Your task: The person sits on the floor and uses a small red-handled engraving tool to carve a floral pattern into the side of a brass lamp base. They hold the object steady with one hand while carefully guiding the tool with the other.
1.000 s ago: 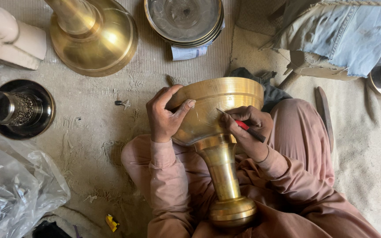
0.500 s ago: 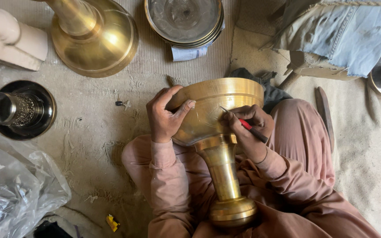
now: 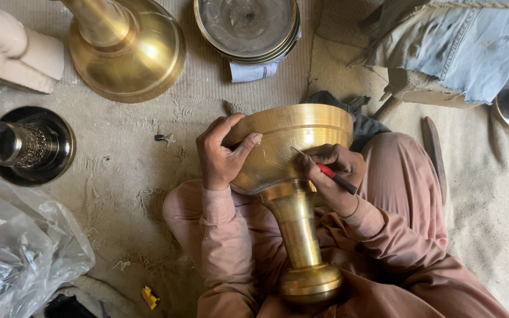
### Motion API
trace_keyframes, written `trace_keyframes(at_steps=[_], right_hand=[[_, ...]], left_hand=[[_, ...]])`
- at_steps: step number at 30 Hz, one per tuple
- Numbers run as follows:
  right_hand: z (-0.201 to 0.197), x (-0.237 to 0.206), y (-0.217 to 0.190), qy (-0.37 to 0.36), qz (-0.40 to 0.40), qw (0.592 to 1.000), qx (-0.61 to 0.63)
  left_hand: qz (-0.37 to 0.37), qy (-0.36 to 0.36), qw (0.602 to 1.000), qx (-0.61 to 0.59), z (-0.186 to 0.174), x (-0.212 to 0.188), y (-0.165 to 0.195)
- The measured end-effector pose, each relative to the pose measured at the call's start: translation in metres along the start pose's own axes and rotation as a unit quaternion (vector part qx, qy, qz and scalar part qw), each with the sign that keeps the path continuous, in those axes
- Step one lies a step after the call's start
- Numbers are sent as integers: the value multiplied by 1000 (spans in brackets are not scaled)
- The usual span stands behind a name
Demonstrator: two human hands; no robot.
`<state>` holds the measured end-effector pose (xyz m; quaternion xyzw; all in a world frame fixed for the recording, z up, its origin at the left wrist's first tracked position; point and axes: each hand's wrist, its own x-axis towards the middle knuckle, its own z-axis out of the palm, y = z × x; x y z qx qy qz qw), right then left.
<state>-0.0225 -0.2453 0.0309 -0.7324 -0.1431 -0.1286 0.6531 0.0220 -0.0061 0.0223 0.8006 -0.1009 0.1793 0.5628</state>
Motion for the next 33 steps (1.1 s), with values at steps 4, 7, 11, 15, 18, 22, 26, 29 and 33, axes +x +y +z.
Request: trace_keyframes(at_steps=[4,7,11,15,18,22,26,29,33], right_hand=[[-1,1,-1,-8,-1,999,-34],[-1,5,-4,-18,-22,999,-30],[0,12,-8,-32,-45,996,-63],[-2,13,-12,-55,-34,995,-72],[-4,13,-11,-73,-45,995,-54],[-5,15,-7,-90,-81,992,-36],[-3,16,-7,-92,-87,992,-20],[-2,12,-8,-77,-86,993,-10],[-3,7,-6,-62,-88,994,-29]], left_hand=[[-4,-1,1000,-13,1,-1,0],[-9,-2,1000,-11,1,-1,0],[-14,-5,1000,-20,0,0,1],[-14,-3,1000,-13,1,-1,0],[-14,-1,1000,-11,1,-1,0],[-12,-1,1000,-13,1,-2,0],[-13,0,1000,-13,1,-2,-1],[-20,-1,1000,-14,0,-3,-2],[-22,-1,1000,-12,0,-4,-3]])
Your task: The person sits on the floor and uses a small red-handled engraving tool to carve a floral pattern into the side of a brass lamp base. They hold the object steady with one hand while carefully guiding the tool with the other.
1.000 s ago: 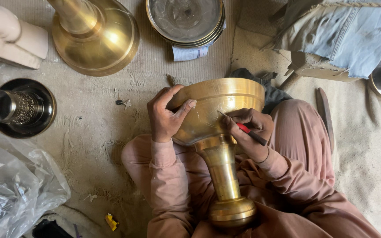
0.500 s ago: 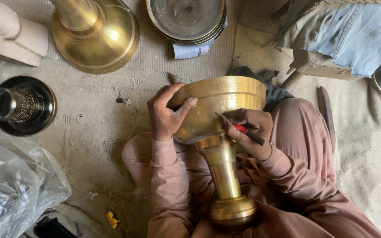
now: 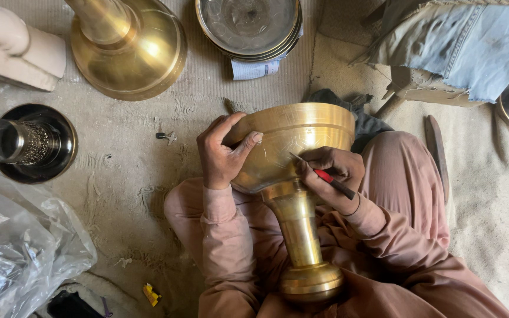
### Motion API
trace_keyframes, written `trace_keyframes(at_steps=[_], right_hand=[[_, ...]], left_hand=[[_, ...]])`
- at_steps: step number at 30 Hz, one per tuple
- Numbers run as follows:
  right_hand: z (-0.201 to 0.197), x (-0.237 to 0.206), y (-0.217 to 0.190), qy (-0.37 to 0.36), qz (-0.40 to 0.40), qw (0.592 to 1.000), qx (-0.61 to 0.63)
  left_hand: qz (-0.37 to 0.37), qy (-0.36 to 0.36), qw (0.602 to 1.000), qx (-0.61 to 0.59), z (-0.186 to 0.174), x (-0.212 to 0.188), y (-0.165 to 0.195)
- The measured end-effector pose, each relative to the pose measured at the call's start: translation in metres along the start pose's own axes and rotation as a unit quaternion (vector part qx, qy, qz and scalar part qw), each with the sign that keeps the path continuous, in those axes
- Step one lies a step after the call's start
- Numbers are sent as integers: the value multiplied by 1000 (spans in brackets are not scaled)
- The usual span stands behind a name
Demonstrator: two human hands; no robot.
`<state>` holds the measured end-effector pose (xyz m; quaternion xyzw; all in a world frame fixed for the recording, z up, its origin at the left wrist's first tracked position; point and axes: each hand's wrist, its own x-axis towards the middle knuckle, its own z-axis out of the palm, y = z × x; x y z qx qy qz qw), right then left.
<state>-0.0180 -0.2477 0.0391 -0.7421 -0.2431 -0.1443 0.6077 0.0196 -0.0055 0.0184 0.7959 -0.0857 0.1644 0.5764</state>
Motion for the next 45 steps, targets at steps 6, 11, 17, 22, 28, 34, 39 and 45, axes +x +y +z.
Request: trace_keyframes(at_steps=[6,11,17,22,28,34,39,45], right_hand=[[3,1,20,-18,-35,989,139],[-22,-2,18,23,86,983,160],[-45,9,1,-40,92,995,-11],[-50,13,-15,-80,49,995,-47],[-42,16,-13,-85,-89,984,-128],[-41,17,-8,-100,-60,983,-141],[-42,14,-7,-85,31,993,-79],[-45,23,-10,-115,62,991,2]], left_hand=[[-11,-7,1000,-5,-3,2,-4],[0,-27,999,-33,-8,15,-17],[58,-62,996,-41,-6,18,-19],[42,-62,997,-32,-5,15,-13],[39,-59,997,-37,-1,17,-13],[37,-55,997,-41,0,17,-11],[40,-50,997,-38,0,17,-8],[36,-56,997,-41,0,17,-7]])
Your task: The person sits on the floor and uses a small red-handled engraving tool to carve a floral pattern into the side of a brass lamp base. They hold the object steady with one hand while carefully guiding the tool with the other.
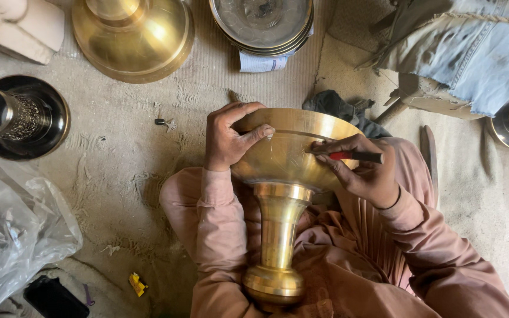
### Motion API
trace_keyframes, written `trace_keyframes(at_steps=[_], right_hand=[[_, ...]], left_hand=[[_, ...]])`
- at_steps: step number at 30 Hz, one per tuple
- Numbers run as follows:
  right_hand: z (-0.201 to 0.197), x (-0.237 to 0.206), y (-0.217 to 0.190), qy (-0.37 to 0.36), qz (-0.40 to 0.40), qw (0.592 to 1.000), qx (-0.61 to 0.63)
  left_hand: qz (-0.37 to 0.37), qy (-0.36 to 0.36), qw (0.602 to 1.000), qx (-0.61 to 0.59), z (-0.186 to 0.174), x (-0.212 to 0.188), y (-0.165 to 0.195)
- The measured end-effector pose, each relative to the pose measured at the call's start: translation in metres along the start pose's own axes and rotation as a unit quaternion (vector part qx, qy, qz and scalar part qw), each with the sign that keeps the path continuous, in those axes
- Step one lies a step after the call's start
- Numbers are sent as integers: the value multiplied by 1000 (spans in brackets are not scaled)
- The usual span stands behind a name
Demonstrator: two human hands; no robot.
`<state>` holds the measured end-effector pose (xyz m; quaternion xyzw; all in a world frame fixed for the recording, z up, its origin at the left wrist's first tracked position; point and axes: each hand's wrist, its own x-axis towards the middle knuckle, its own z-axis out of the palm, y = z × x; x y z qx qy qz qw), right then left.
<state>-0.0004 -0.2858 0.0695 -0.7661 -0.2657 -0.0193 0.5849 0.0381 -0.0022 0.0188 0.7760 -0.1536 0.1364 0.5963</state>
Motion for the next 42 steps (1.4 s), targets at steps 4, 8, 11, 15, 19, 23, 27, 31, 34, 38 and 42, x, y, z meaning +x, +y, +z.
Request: trace_keyframes(at_steps=[4,8,11,15,19,23,27,31,34,38,42], right_hand=[[-5,5,-3,-28,-1,999,-28],[-5,4,-3,-26,0,999,28],[-2,3,-1,-18,-12,1000,11],[3,4,1,0,-32,999,10],[5,2,1,14,-36,999,0],[5,1,2,13,-35,999,14],[6,-1,7,19,-39,999,16],[10,-6,11,34,-41,998,39],[11,-7,13,48,-43,998,20],[12,-6,13,47,-49,998,7],[12,-3,10,38,-49,998,18]], left_hand=[[4,0,1000,2,0,0,0],[4,0,1000,10,0,0,-1],[12,-1,1000,24,-1,-1,-2],[12,0,1000,21,-1,-1,-4],[8,0,1000,26,0,-2,-5],[12,2,999,34,-1,-2,-5],[15,1,999,36,-1,-1,-4],[12,2,1000,27,-1,-2,-3],[4,-1,999,33,-1,-2,-1],[7,-1,999,37,-3,-2,0],[2,-1,1000,29,-3,-3,-1]])
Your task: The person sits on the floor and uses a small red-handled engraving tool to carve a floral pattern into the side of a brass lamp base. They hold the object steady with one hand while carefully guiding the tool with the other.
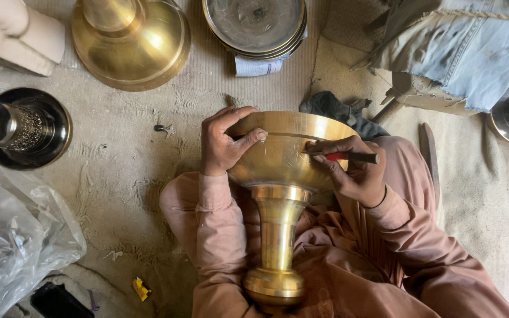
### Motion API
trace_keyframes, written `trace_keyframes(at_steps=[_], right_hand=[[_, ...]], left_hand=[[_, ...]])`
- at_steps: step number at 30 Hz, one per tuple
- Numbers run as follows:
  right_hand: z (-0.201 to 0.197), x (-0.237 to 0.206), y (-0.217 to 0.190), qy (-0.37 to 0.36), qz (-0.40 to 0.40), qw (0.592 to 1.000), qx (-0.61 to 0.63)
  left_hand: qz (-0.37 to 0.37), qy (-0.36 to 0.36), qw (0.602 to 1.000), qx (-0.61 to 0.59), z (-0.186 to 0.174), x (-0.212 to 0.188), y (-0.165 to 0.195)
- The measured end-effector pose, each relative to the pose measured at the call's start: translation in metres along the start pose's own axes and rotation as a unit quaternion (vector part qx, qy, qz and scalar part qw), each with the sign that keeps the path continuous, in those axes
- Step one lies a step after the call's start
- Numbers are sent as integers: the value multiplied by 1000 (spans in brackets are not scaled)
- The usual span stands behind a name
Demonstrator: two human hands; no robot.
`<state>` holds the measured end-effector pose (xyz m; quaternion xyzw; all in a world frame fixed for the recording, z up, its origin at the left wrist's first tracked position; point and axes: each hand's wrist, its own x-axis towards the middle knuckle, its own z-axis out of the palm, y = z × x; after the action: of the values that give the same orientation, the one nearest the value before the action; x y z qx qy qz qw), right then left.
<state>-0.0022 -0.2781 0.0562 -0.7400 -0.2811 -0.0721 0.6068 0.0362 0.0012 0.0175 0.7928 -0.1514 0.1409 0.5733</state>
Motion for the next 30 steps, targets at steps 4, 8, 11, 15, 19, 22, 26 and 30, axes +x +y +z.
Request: trace_keyframes(at_steps=[4,8,11,15,19,22,26,30], right_hand=[[1,0,-6,7,10,999,-40],[1,2,-8,9,12,999,-41],[2,3,-8,11,7,1000,-21],[5,1,-8,23,15,1000,-14],[4,2,-9,16,15,999,-25],[0,5,-8,-4,12,999,-29],[0,5,-6,6,13,1000,-18],[7,0,-6,49,48,997,-34]], left_hand=[[2,2,1000,-5,2,0,-2],[13,3,1000,6,1,0,-1],[6,-1,1000,7,0,0,0],[8,3,1000,3,0,1,1],[2,4,1000,2,0,-1,0],[5,3,1000,2,0,0,0],[6,6,1000,12,1,1,1],[3,6,1000,9,1,1,2]])
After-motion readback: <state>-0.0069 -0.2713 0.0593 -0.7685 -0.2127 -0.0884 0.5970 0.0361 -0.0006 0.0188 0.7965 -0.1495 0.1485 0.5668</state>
